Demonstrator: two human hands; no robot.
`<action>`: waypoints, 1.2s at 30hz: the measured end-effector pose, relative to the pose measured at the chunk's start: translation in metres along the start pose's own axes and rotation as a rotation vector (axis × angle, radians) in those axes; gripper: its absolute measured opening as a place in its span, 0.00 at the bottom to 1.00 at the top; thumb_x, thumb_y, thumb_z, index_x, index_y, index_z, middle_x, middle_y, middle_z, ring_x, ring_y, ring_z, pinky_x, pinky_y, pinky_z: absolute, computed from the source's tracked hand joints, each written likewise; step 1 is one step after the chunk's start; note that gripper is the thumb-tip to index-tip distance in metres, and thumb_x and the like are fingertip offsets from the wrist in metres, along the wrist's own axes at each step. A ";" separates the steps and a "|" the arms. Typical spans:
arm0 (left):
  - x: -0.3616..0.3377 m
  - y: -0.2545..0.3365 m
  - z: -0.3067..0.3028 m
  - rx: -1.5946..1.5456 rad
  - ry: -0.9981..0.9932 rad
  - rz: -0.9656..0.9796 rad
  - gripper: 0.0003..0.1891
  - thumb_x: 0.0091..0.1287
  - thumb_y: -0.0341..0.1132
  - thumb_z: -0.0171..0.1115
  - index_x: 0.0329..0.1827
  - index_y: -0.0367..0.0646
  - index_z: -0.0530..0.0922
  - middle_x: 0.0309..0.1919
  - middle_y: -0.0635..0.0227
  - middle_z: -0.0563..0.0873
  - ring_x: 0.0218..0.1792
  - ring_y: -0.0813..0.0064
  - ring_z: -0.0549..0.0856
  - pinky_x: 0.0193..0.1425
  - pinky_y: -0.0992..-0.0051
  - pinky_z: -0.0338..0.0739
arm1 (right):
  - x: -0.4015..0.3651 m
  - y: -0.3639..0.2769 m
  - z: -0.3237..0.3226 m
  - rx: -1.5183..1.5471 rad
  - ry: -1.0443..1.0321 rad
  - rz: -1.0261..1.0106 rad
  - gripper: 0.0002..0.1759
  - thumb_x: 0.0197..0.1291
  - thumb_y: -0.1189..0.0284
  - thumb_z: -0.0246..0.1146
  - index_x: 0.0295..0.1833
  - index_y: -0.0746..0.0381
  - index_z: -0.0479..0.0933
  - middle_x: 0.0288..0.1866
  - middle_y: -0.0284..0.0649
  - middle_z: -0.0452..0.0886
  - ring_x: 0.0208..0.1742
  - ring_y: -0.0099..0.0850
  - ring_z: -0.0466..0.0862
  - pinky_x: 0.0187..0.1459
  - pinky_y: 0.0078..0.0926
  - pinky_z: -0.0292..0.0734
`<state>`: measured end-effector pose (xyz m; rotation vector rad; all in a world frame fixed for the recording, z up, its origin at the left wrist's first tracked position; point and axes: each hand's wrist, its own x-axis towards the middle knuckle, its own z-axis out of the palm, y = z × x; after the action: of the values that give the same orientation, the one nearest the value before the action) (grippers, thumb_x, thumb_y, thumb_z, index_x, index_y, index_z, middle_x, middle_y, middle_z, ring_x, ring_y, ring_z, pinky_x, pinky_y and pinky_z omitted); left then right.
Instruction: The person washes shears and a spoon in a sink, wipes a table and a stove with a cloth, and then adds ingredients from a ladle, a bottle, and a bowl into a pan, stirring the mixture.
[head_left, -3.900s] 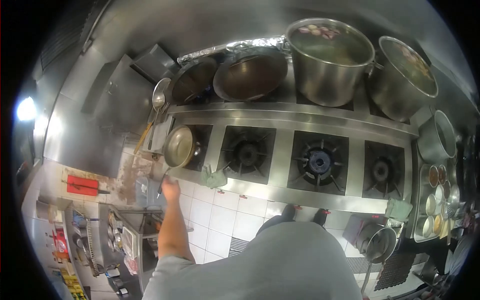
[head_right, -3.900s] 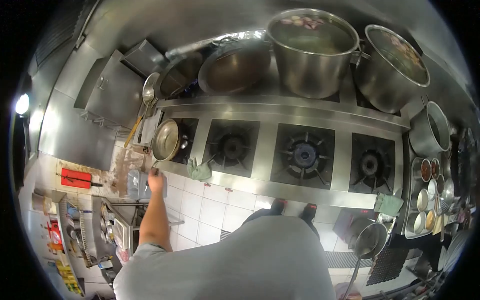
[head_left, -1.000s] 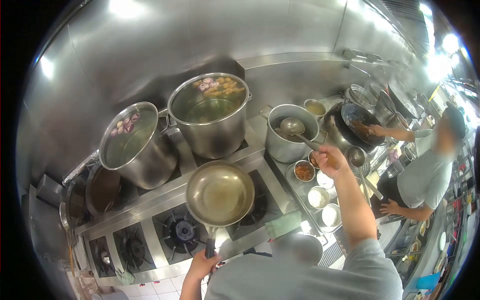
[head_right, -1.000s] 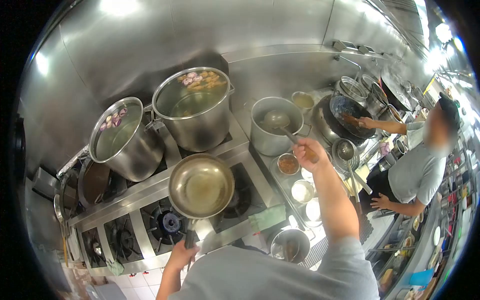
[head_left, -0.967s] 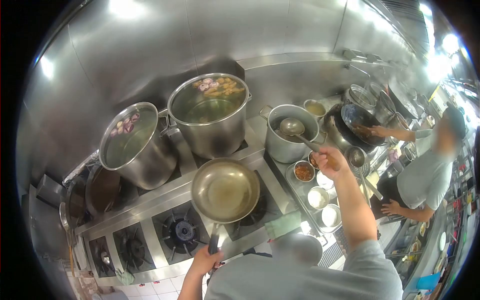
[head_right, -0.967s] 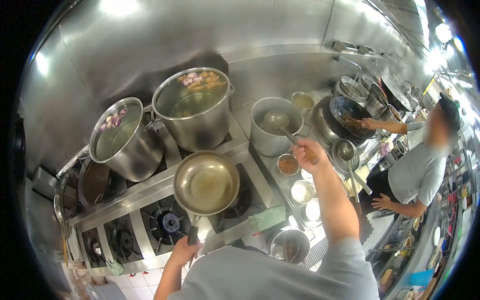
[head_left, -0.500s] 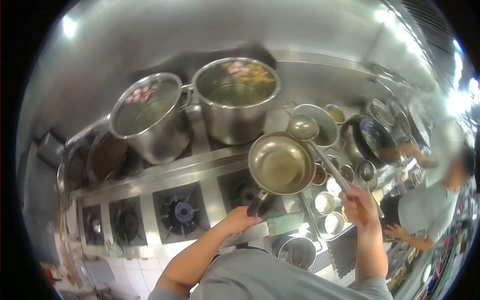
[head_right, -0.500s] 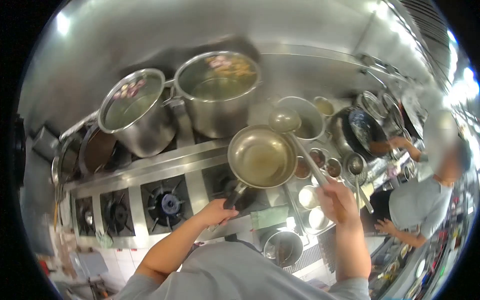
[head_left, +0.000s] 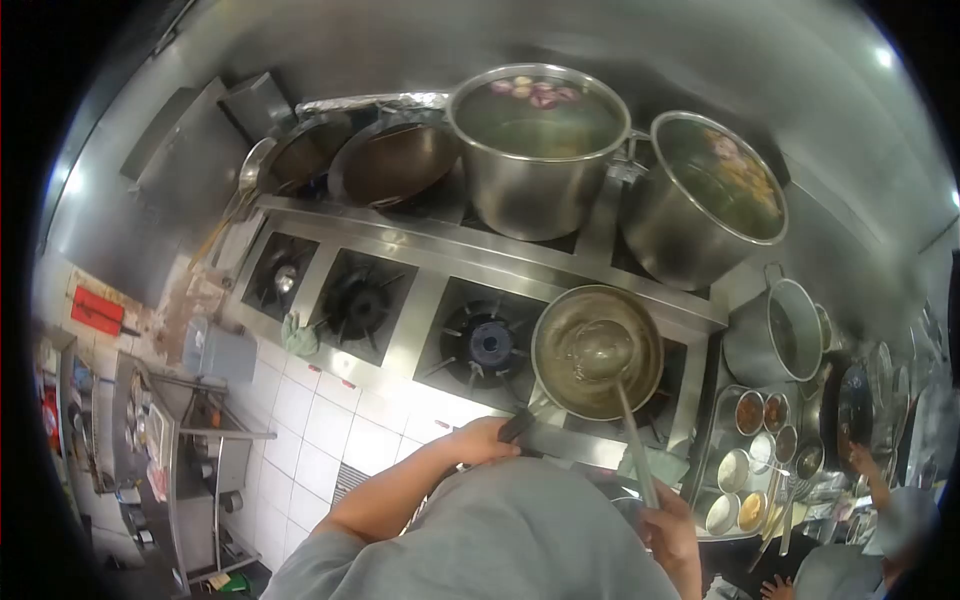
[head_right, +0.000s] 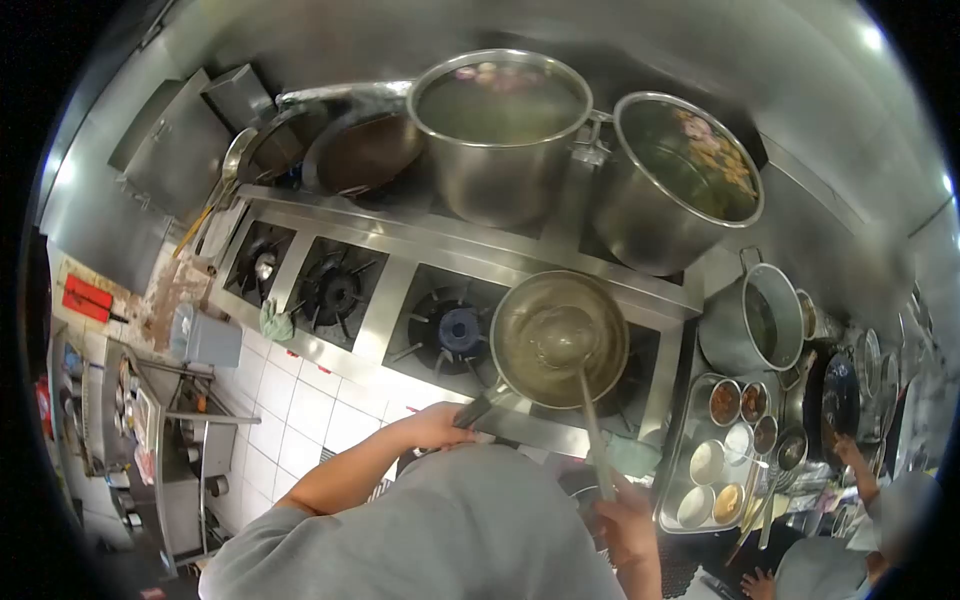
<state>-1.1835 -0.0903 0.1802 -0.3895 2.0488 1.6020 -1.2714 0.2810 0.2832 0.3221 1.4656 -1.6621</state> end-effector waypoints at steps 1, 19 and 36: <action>-0.010 -0.014 -0.008 -0.021 -0.005 -0.033 0.13 0.66 0.41 0.67 0.44 0.40 0.79 0.25 0.71 0.82 0.22 0.78 0.81 0.30 0.74 0.75 | 0.005 -0.003 0.015 0.001 -0.060 0.010 0.37 0.53 0.84 0.61 0.73 0.69 0.70 0.35 0.37 0.81 0.22 0.24 0.76 0.24 0.18 0.70; -0.055 -0.173 -0.053 -0.322 0.192 -0.131 0.12 0.66 0.38 0.71 0.41 0.44 0.77 0.22 0.72 0.80 0.21 0.78 0.78 0.27 0.75 0.72 | 0.075 0.134 0.125 -0.700 0.460 -0.212 0.19 0.55 0.70 0.68 0.54 0.60 0.80 0.30 0.46 0.83 0.31 0.37 0.84 0.37 0.38 0.79; 0.079 -0.394 -0.045 -1.455 0.145 -0.653 0.23 0.78 0.43 0.46 0.64 0.32 0.69 0.60 0.41 0.77 0.59 0.47 0.80 0.62 0.51 0.79 | -0.003 0.192 0.168 -1.067 0.697 -0.153 0.20 0.58 0.64 0.65 0.56 0.56 0.80 0.38 0.49 0.87 0.44 0.49 0.87 0.48 0.46 0.81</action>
<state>-1.0566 -0.2312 -0.1766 -1.4586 0.3197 2.2805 -1.0713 0.1452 0.2013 0.1753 2.7073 -0.6542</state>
